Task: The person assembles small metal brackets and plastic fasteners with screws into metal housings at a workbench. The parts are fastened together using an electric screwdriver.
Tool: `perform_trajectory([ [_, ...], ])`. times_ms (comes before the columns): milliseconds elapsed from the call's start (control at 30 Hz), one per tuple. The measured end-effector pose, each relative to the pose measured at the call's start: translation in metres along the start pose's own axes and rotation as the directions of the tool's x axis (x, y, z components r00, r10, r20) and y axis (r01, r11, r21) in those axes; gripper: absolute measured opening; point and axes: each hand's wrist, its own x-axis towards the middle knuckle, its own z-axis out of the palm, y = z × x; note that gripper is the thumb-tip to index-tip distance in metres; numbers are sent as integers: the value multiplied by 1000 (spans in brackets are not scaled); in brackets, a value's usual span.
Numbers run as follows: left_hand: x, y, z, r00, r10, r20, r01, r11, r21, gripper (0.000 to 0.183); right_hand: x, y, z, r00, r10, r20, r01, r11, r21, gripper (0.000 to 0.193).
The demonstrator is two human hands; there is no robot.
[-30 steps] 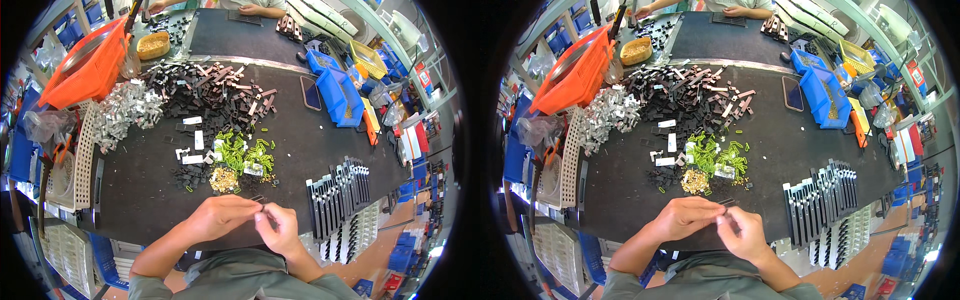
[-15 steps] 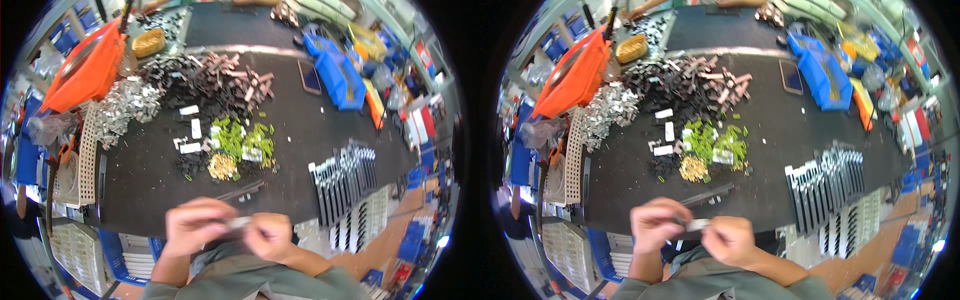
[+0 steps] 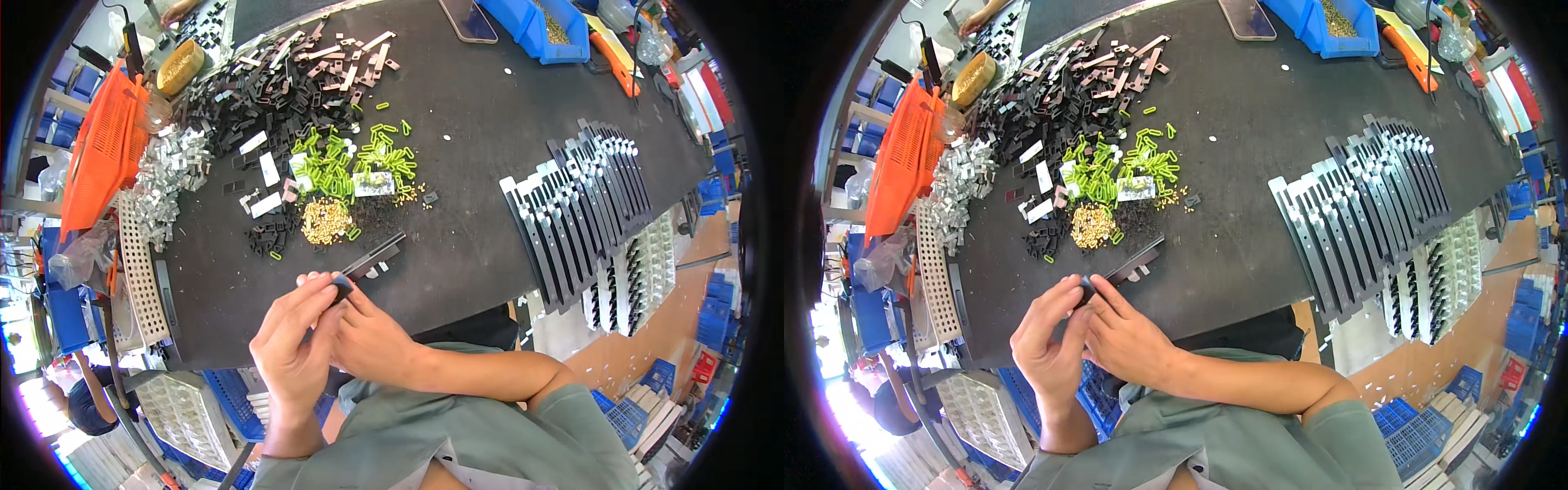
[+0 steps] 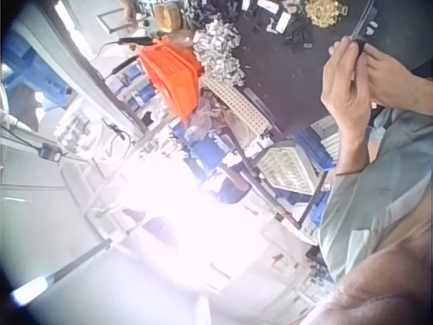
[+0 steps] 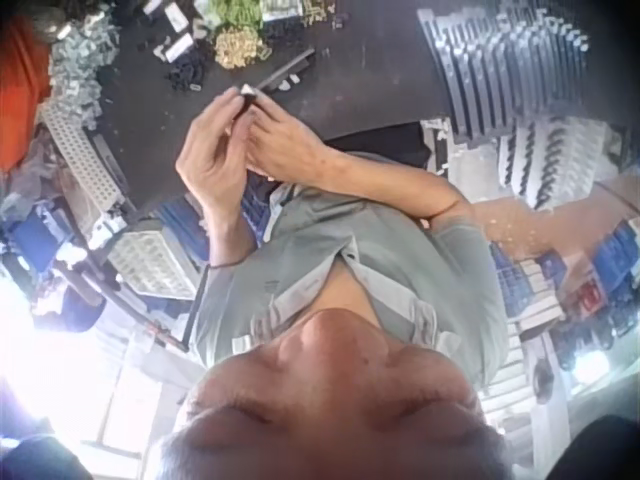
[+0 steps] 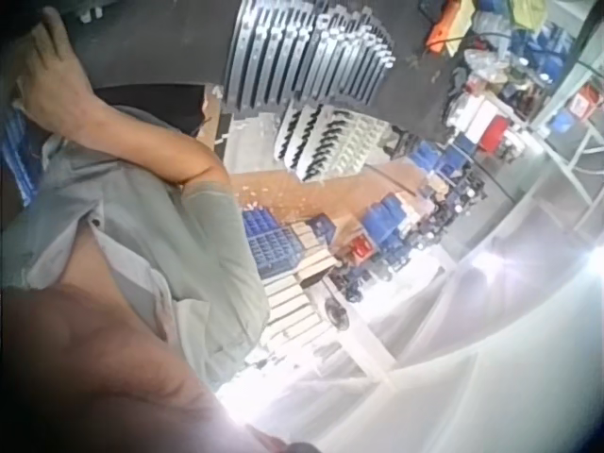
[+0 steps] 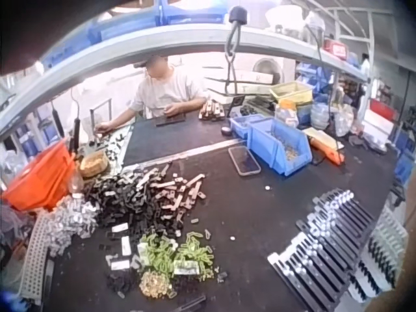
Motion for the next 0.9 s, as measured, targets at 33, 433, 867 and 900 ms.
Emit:
perform_trajectory([
  [33,1,3,3,1000,-19,-12,19,1000,-12,25,0,0,0,998,40,38,-41,999,11,46],
  [433,18,-2,43,967,204,152,-232,953,195,26,-26,-2,14,999,-15,53,10,996,91,40],
  [867,17,-4,69,981,134,142,-160,968,192,25,-33,-2,25,994,36,106,-26,995,-97,45],
  [900,16,-3,67,982,130,136,-154,971,185,25,-31,-5,25,989,15,147,5,991,-134,45],
])
